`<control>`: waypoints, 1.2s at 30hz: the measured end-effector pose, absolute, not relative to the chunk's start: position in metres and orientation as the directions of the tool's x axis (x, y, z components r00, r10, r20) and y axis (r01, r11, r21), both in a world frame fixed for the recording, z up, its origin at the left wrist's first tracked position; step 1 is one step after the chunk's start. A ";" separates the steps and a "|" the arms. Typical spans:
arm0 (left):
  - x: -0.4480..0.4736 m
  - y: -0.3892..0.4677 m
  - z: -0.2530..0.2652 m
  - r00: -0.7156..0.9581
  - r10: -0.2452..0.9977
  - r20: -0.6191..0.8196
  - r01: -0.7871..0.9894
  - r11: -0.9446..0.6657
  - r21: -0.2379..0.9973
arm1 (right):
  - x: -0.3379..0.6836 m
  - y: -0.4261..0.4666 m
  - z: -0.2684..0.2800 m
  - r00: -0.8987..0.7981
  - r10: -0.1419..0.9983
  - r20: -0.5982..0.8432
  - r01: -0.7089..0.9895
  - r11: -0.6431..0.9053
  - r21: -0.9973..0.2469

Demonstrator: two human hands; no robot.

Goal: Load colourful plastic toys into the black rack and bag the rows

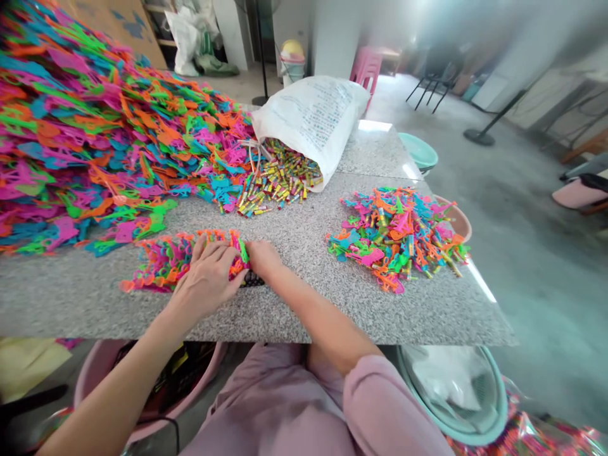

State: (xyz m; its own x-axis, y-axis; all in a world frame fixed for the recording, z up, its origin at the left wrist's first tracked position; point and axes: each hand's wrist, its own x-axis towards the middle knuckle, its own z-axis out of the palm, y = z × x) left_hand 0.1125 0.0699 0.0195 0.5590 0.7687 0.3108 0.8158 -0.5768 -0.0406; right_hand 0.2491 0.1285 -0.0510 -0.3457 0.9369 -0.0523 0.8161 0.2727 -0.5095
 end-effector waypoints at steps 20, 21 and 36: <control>0.112 0.068 0.013 0.647 0.710 0.278 0.755 -0.647 -0.107 | 0.383 0.079 -0.018 0.133 0.978 0.163 0.943 -0.074 -0.324; 0.112 0.069 0.012 0.642 0.713 0.283 0.760 -0.641 -0.109 | 0.407 0.077 -0.015 0.200 0.967 0.158 0.944 -0.147 -0.297; 0.109 0.076 0.040 0.650 0.746 0.146 0.751 -0.659 0.023 | 0.364 0.062 -0.040 0.035 0.983 -0.183 0.364 -0.183 -0.913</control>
State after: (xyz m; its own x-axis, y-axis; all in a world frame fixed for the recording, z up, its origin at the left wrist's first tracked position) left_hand 0.1091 0.0760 0.0396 0.6500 0.7458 0.1456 0.7514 -0.6594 0.0235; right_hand 0.3643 0.0620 -0.0401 0.0351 0.9825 -0.1827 0.3638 -0.1828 -0.9134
